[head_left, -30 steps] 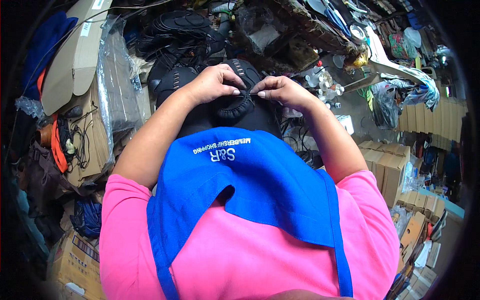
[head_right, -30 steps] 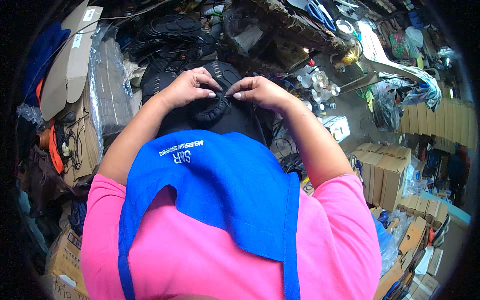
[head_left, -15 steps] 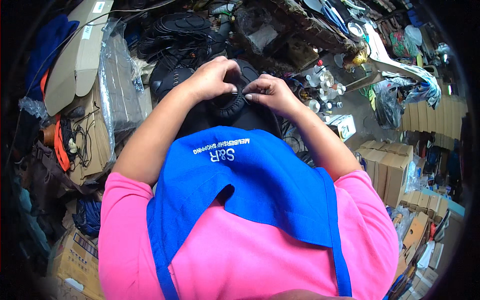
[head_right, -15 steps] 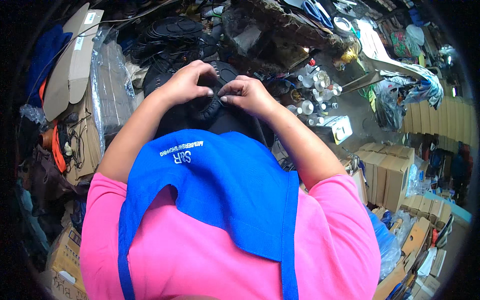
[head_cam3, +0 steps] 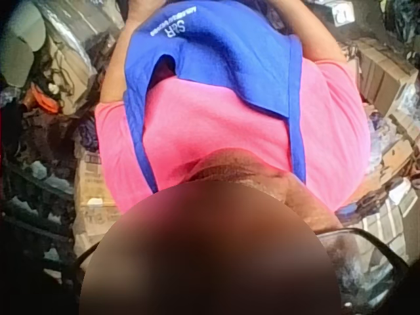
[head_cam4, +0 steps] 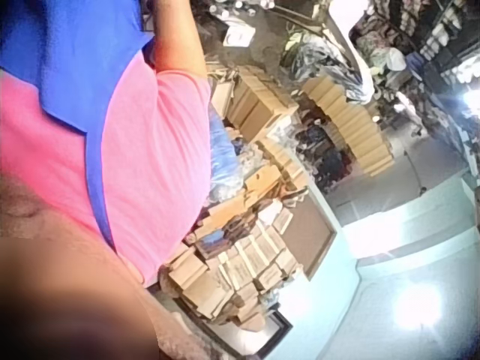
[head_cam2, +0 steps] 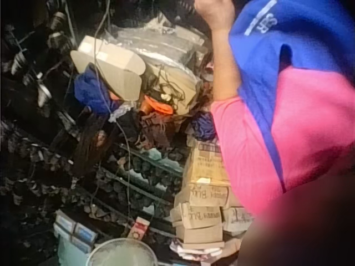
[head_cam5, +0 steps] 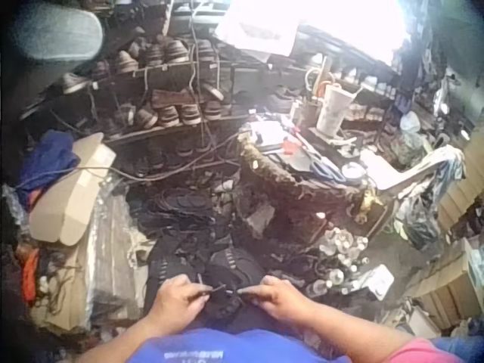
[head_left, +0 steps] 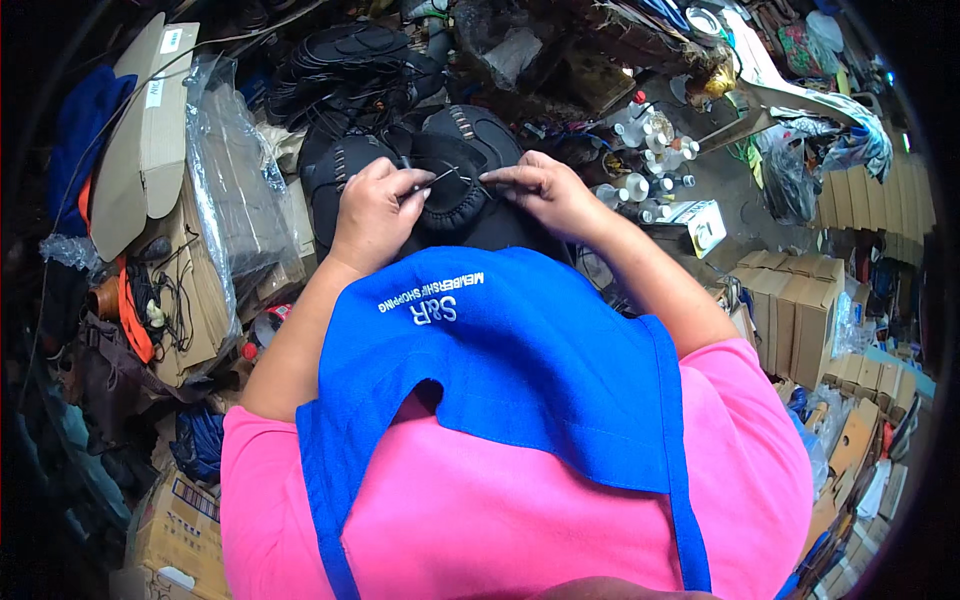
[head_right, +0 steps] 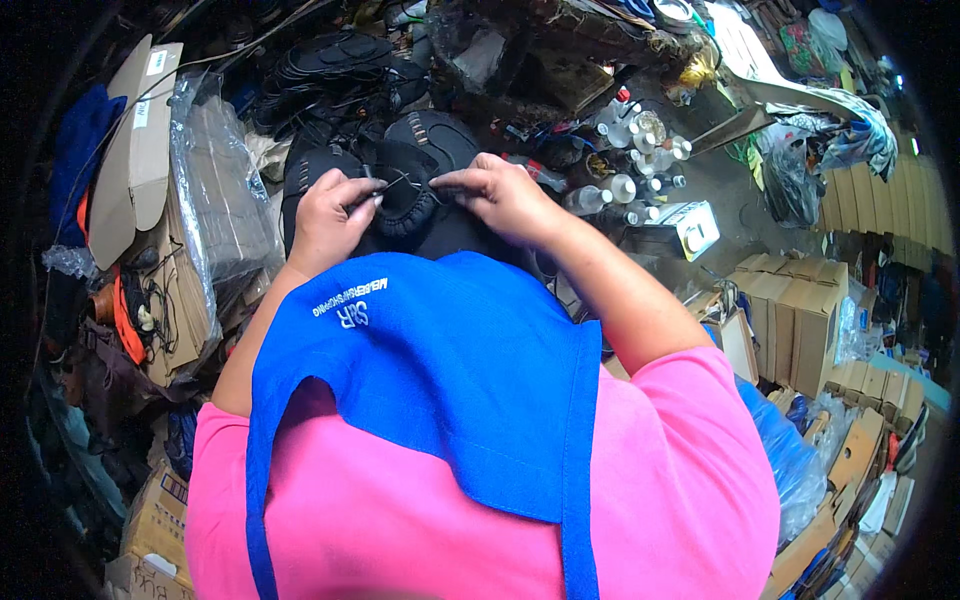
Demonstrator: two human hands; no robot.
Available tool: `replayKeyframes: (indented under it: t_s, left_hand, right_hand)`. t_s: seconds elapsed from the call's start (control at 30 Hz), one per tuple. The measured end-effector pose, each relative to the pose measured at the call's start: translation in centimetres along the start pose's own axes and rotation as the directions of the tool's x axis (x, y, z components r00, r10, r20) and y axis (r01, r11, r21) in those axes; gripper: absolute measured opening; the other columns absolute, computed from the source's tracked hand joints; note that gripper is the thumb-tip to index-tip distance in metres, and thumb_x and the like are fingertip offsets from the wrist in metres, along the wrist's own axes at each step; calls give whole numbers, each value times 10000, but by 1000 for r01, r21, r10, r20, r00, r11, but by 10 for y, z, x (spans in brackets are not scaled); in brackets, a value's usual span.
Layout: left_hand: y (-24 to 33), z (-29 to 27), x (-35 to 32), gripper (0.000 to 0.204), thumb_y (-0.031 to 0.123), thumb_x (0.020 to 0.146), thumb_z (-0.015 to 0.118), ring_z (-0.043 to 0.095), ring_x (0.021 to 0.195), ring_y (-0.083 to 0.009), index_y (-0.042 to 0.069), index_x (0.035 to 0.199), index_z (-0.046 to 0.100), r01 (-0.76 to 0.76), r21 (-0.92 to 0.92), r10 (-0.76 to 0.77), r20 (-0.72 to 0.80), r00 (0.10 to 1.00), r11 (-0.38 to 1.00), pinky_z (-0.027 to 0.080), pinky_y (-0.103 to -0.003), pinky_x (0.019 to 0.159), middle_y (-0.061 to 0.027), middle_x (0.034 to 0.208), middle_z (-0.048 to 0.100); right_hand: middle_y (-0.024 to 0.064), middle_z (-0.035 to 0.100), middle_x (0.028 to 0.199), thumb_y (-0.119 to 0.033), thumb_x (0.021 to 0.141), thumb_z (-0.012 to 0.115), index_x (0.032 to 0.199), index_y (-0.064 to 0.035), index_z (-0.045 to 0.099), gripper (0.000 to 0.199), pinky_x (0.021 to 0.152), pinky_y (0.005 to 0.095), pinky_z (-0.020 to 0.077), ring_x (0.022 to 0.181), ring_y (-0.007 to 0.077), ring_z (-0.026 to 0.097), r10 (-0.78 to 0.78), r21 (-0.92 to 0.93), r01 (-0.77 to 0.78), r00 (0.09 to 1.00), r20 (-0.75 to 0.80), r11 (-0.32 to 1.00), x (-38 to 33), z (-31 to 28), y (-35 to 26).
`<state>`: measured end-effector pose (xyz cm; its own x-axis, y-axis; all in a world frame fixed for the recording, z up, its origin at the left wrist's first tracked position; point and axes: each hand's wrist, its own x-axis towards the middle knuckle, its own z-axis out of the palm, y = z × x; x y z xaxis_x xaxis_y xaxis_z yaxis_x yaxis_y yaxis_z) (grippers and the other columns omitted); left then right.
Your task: Stitch the upper part of a black shoe by hand using a needle and thread.
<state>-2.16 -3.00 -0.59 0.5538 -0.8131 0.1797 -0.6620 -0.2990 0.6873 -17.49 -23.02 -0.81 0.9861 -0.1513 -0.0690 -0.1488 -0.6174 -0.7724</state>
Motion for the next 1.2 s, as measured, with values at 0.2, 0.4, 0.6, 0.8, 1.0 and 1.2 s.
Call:
replayKeyframes:
  t_s: [0.2,0.4,0.6,0.8,1.0,1.2]
  left_hand:
    - [-15,9,7,231,-1,744,664,519,708,-163,118,934,718,50,-258,-22,109,994,965,445,-268,651,-40,766,476]
    - [-17,10,10,229,4,742,666,524,709,-178,127,928,719,69,-259,-31,147,989,963,450,-278,652,-51,770,484]
    - [-18,10,12,228,7,743,664,523,714,-190,131,927,719,52,-249,-9,168,986,967,451,-286,659,-54,771,491]
    - [-17,8,12,231,8,743,661,519,713,-187,131,929,718,17,-240,25,173,985,971,449,-285,661,-52,767,494]
    - [-11,11,13,223,8,742,660,517,680,-182,120,926,718,33,-243,11,176,984,970,446,-285,640,-52,741,493]
    - [-15,16,24,212,-1,746,656,489,686,-156,98,923,715,90,-286,-14,258,966,954,421,-271,640,-43,714,464]
  right_hand:
    - [51,541,900,-70,857,575,1073,-136,674,246,871,288,404,933,177,511,32,172,-66,980,196,983,22,-19,6]
    - [83,551,922,-62,826,578,1049,-173,686,271,888,306,413,947,212,528,18,142,-56,965,261,988,31,-25,12]
    - [51,551,906,-62,847,573,1044,-125,686,236,876,297,399,928,181,508,5,178,-54,963,268,983,32,-26,12]
    - [48,546,890,-64,844,577,1046,-113,685,234,874,296,395,923,179,506,8,170,-59,959,283,984,33,-28,11]
    - [41,544,868,-65,840,587,1053,-104,685,237,866,296,395,913,171,503,10,185,-66,957,290,981,34,-27,14]
    - [86,618,965,-60,805,602,1073,-109,684,285,897,305,417,966,188,556,4,288,-103,945,327,952,36,-27,19]
